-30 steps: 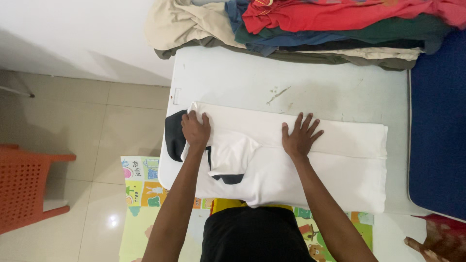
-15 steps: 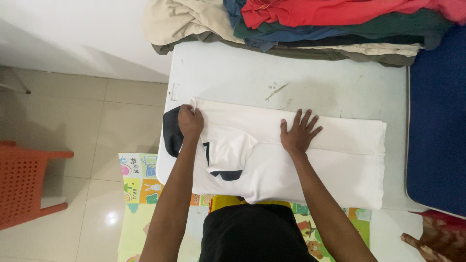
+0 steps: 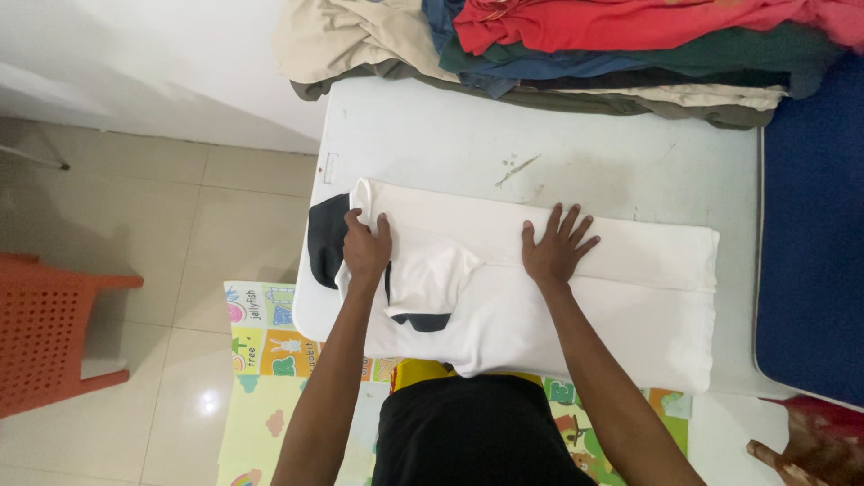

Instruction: The person folds a white t-shirt with black accents on a white table. They smooth the fabric, fold the sleeves inward, and then fold the shirt in half and thirds to create a compact rectangular bundle.

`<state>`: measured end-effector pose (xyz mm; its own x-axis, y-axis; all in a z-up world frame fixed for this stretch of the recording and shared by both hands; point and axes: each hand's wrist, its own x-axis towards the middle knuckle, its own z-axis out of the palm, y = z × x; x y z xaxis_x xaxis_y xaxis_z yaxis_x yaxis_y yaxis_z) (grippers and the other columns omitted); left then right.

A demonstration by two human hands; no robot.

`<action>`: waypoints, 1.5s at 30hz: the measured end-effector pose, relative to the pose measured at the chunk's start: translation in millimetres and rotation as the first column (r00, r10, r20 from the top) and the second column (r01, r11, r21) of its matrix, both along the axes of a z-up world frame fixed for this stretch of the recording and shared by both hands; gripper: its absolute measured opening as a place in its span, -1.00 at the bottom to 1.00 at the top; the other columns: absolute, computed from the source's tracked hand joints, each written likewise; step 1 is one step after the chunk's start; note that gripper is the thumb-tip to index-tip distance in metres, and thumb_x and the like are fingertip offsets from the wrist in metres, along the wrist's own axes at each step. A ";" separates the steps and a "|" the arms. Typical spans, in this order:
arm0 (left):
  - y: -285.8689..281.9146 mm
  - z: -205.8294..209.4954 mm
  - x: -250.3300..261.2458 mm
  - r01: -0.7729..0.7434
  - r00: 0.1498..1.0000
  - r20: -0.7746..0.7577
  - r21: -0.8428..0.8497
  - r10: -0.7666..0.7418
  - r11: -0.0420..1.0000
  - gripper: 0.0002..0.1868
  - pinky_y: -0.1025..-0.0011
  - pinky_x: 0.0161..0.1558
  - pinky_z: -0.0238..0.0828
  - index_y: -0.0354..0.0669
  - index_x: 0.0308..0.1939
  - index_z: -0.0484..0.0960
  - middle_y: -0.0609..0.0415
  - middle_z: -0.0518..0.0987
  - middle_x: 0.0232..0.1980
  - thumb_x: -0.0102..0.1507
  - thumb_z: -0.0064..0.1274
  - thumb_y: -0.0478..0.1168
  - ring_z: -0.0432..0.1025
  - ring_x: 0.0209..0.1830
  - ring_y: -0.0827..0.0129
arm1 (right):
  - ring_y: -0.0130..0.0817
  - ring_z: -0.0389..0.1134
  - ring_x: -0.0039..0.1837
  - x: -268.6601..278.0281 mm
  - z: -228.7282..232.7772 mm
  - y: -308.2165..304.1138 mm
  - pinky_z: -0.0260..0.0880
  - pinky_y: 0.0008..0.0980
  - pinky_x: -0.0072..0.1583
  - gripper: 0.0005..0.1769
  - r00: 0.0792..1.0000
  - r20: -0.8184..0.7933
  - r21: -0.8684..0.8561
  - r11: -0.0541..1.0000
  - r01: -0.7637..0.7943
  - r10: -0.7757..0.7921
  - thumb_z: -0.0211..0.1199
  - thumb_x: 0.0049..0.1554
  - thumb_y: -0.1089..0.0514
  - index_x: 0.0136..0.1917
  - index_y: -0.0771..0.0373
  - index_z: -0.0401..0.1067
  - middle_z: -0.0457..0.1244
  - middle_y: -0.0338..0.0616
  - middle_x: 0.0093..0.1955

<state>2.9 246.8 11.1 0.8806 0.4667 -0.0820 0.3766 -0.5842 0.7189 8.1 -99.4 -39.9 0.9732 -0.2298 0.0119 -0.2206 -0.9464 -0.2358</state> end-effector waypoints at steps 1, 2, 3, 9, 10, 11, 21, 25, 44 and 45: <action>-2.8 2.6 -5.4 0.033 0.999 0.039 0.016 -0.034 0.999 -0.42 0.02 -0.26 0.44 -0.35 0.26 0.27 -0.26 0.60 -0.34 0.31 0.10 -0.08 0.54 -0.33 -0.16 | 0.40 -0.48 0.68 0.4 1.6 0.2 -0.59 0.55 0.48 -0.04 1.000 -0.014 0.005 1.000 0.002 -0.002 -0.10 0.27 -0.39 0.65 0.31 -0.09 -0.32 0.31 0.71; -5.4 3.8 -10.6 0.066 0.995 0.077 0.032 -0.069 0.997 -0.36 0.02 -0.27 0.44 -0.38 0.32 0.23 -0.28 0.59 -0.33 0.30 0.10 -0.10 0.53 -0.34 -0.18 | 0.41 -0.48 0.67 1.0 2.9 1.0 -0.59 0.55 0.48 -0.04 1.000 -0.028 0.010 1.000 0.003 -0.003 -0.10 0.27 -0.38 0.65 0.31 -0.10 -0.32 0.32 0.70; -7.2 3.8 -14.2 0.100 0.988 0.116 0.051 -0.105 0.994 -0.30 0.02 -0.27 0.44 -0.41 0.38 0.18 -0.30 0.59 -0.32 0.29 0.10 -0.13 0.52 -0.34 -0.20 | 0.43 -0.49 0.66 2.9 3.5 1.9 -0.60 0.58 0.45 -0.05 0.999 -0.053 0.016 1.000 0.010 -0.009 -0.09 0.28 -0.36 0.64 0.35 -0.10 -0.34 0.36 0.69; -10.8 -1.7 -23.7 0.049 0.997 0.052 -0.004 -0.049 0.999 -0.39 0.04 -0.16 0.46 -0.23 0.43 0.22 -0.25 0.63 -0.31 0.35 0.02 -0.13 0.56 -0.27 -0.10 | 0.44 -0.47 0.68 -1.0 9.2 45.9 -0.51 0.59 0.47 -0.16 0.969 0.046 0.104 0.963 -0.248 0.244 0.00 0.30 -0.20 0.63 0.37 -0.03 -0.38 0.46 0.70; -11.7 -3.8 -26.8 0.048 0.997 0.058 0.017 -0.049 0.999 -0.39 0.03 -0.17 0.46 -0.24 0.40 0.23 -0.26 0.63 -0.26 0.34 0.05 -0.12 0.55 -0.25 -0.11 | 0.41 -0.46 0.69 -5.4 9.8 60.7 -0.50 0.59 0.49 -0.19 0.948 0.053 0.170 0.932 -0.320 0.315 0.00 0.32 -0.19 0.64 0.34 -0.01 -0.37 0.41 0.71; -10.7 -5.0 -27.2 0.043 0.997 0.068 0.042 -0.046 0.998 -0.39 0.03 -0.17 0.46 -0.25 0.37 0.23 -0.28 0.63 -0.21 0.32 0.08 -0.11 0.55 -0.22 -0.13 | 0.37 -0.47 0.69 -9.5 11.3 74.8 -0.52 0.60 0.48 -0.20 0.933 0.022 0.186 0.916 -0.356 0.358 -0.01 0.31 -0.21 0.64 0.28 0.00 -0.37 0.35 0.71; -15.4 10.0 -22.6 0.170 0.985 -0.089 0.316 -0.149 0.934 -0.42 0.01 0.24 0.31 -0.25 0.38 0.35 -0.27 0.44 0.31 0.25 0.03 -0.30 0.35 0.29 -0.09 | 0.31 -0.48 0.69 -31.6 12.0 102.5 -0.61 0.67 0.40 -0.18 0.873 -0.019 0.036 0.873 -0.486 0.487 -0.05 0.29 -0.32 0.65 0.12 -0.01 -0.32 0.20 0.71; -37.8 -18.8 7.8 0.444 0.864 -0.042 0.529 -0.501 0.723 -0.37 -0.05 0.57 -0.08 -0.32 0.45 0.31 -0.25 0.18 0.57 0.30 -0.01 -0.20 0.01 0.64 -0.07 | 0.30 -0.46 0.69 -33.4 16.8 104.5 -0.59 0.66 0.42 -0.18 0.879 -0.004 0.031 0.879 -0.477 0.477 -0.03 0.27 -0.31 0.65 0.09 0.00 -0.30 0.18 0.72; -5.6 -39.2 25.5 0.423 0.906 -0.237 0.547 -0.350 0.723 0.08 -0.34 0.47 -0.50 -0.50 0.55 -0.01 -0.33 -0.13 0.66 0.31 -0.23 0.38 -0.37 0.70 -0.04 | 0.26 -0.48 0.69 -30.8 26.1 106.9 -0.60 0.59 0.45 -0.17 0.886 -0.085 0.040 0.890 -0.454 0.456 -0.06 0.27 -0.34 0.65 0.08 -0.03 -0.33 0.14 0.72; -4.0 -38.3 25.6 0.442 0.897 -0.261 0.535 -0.357 0.720 0.07 -0.36 0.46 -0.51 -0.49 0.55 0.00 -0.31 -0.13 0.67 0.31 -0.23 0.39 -0.38 0.70 -0.01 | 0.25 -0.49 0.69 -30.6 25.9 107.1 -0.62 0.57 0.46 -0.17 0.887 -0.088 0.051 0.892 -0.450 0.453 -0.07 0.27 -0.34 0.65 0.07 -0.04 -0.34 0.13 0.72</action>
